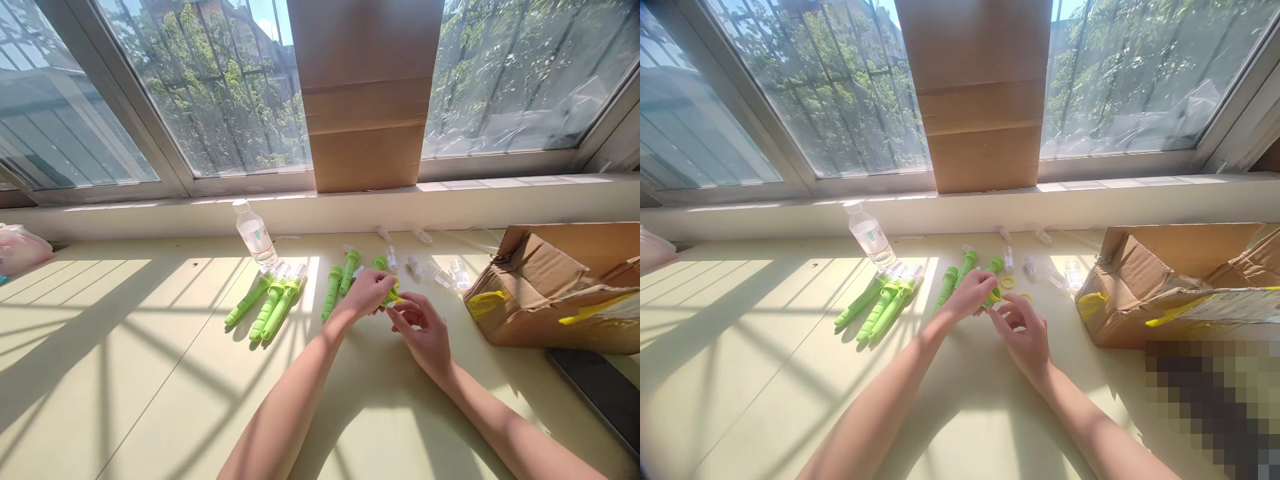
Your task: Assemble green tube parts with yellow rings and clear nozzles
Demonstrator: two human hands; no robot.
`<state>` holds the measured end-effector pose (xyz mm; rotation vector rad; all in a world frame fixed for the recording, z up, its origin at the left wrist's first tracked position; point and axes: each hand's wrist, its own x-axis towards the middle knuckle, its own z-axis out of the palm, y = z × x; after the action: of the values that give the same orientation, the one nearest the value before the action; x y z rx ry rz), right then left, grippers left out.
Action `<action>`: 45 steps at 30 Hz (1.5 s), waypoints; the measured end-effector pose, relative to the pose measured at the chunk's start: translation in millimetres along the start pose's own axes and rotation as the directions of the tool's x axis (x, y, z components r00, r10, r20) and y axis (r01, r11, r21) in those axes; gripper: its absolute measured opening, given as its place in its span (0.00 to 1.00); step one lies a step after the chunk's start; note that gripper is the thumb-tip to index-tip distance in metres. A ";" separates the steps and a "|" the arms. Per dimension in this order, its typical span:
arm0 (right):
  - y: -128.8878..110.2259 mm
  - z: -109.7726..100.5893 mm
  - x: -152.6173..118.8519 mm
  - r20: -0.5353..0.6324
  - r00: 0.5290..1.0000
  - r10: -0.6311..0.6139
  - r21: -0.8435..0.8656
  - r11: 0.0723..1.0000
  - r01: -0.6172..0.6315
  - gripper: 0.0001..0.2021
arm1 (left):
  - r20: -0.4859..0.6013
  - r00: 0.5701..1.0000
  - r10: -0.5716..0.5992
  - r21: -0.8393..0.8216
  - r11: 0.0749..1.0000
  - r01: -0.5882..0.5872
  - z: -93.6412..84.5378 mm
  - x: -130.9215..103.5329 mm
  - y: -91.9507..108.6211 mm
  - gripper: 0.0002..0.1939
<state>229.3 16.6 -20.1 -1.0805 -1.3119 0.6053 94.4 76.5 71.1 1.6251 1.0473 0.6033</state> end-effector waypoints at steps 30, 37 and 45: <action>13.6 -11.4 18.2 0.264 0.839 0.476 0.402 0.736 -0.544 0.16 | 0.096 0.982 0.160 0.793 0.584 -0.173 -1.7 -10.7 9.0 0.25; 12.9 -10.1 19.0 0.295 0.829 0.476 0.387 0.734 -0.559 0.16 | 0.045 0.837 0.546 0.940 0.261 -0.220 1.7 -34.7 -52.6 0.19; 11.2 -19.9 22.0 0.504 0.761 0.409 0.365 0.698 -0.617 0.13 | 0.029 0.860 0.509 0.914 0.335 -0.229 1.2 -58.4 -83.5 0.16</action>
<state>255.3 34.7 -18.0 -0.8967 -1.0456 1.5911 39.4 30.0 -1.0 2.9067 1.3036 0.5934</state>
